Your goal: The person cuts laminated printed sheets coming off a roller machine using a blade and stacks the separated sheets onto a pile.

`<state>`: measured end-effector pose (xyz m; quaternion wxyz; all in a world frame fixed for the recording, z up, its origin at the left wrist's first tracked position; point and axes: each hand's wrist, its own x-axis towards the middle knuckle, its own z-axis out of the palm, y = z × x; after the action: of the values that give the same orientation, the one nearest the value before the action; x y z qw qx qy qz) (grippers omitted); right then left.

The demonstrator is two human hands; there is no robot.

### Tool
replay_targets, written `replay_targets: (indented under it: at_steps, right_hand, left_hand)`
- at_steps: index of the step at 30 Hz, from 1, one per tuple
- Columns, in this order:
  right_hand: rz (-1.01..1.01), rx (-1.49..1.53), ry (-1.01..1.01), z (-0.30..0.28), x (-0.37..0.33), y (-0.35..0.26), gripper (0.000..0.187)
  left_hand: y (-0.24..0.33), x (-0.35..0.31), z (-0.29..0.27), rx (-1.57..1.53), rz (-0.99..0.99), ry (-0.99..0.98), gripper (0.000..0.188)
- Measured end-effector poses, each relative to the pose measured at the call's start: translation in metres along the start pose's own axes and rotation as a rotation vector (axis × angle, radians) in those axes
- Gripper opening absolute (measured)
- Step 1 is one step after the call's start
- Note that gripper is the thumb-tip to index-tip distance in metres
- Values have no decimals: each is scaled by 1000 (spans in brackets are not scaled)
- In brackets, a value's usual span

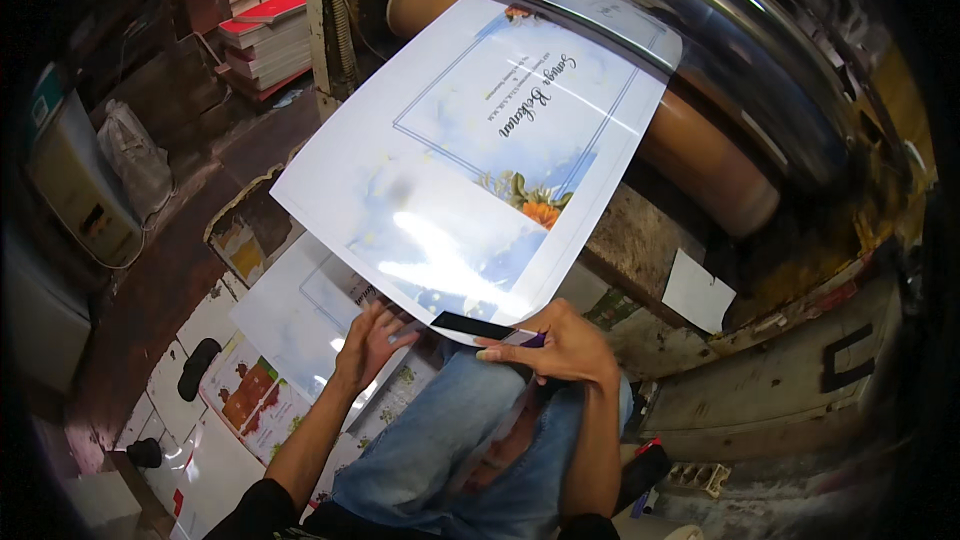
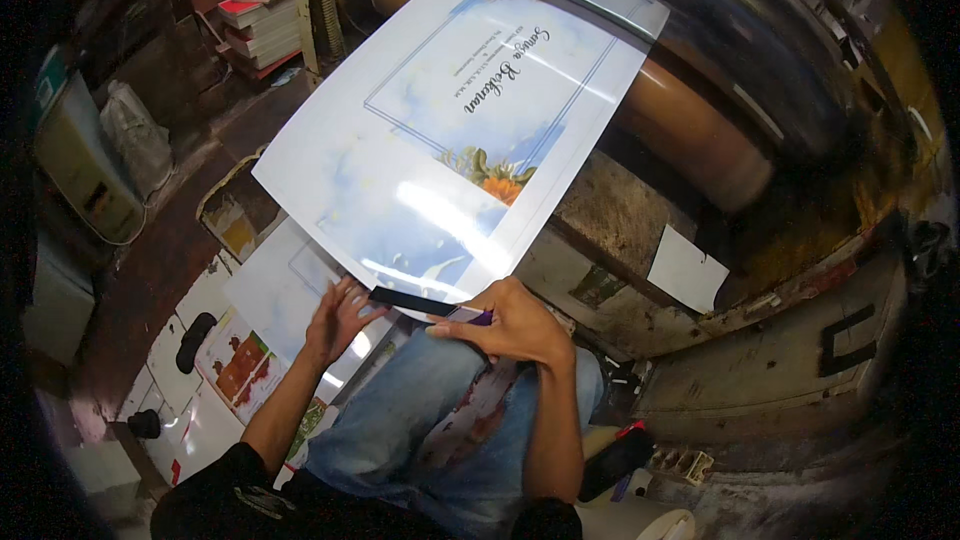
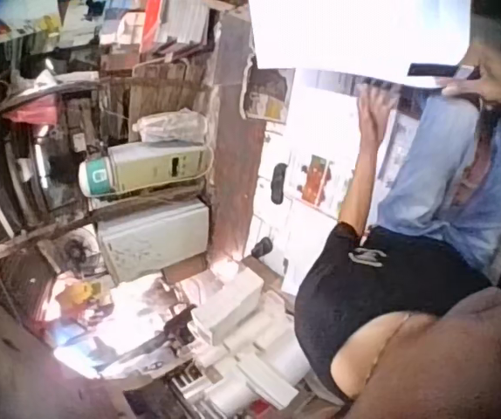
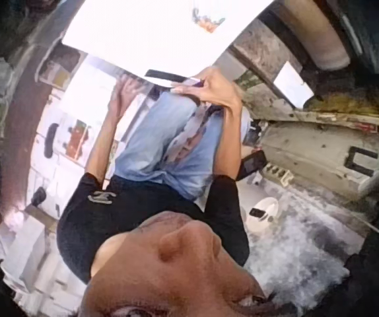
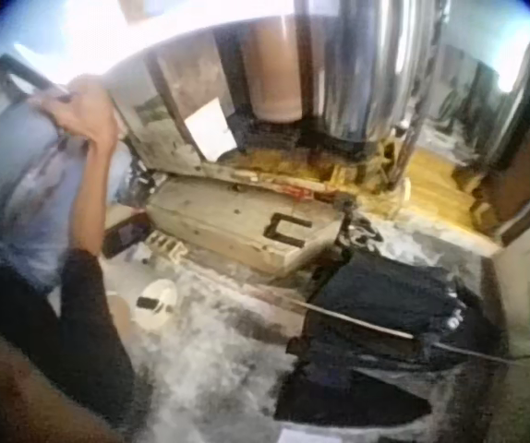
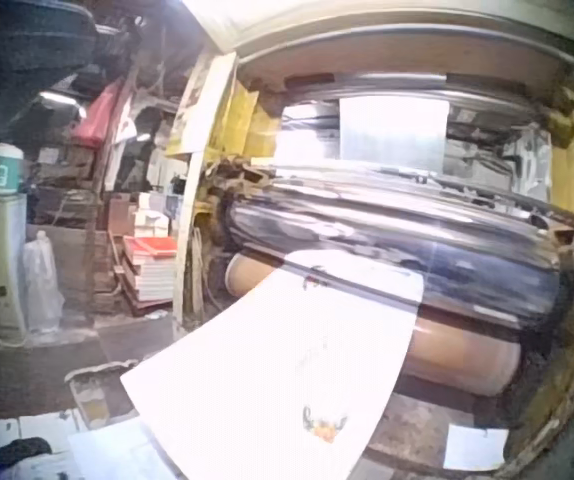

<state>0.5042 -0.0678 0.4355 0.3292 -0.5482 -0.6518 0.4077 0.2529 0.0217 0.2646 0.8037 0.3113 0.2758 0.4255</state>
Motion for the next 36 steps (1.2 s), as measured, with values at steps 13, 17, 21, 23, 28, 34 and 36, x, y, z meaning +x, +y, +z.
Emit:
replay_targets:
  at_steps: [13, 17, 21, 23, 28, 34, 36]
  right_hand:
    - [37, 397, 214, 35, 1, 59, 27]
    - [-54, 526, 862, 1, 17, 98, 28]
    - [-60, 348, 1102, -67, 45, 118, 29]
    - [-56, 269, 1115, -100, 61, 117, 30]
    - [-77, 64, 1013, -158, 89, 126, 34]
    - [-48, 1, 913, -178, 87, 163, 32]
    - [-21, 9, 880, -157, 92, 162, 32]
  left_hand:
    - [2, -46, -24, 79, 243, 284, 29]
    - [-5, -62, -32, 85, 172, 345, 20]
    - [-4, -80, -35, 84, 116, 384, 20]
    - [-7, -86, -42, 87, 70, 415, 20]
    - [-18, -105, -58, 110, 8, 389, 25]
    - [-17, -130, -66, 98, -21, 376, 36]
    - [-13, -137, -71, 70, -3, 369, 40]
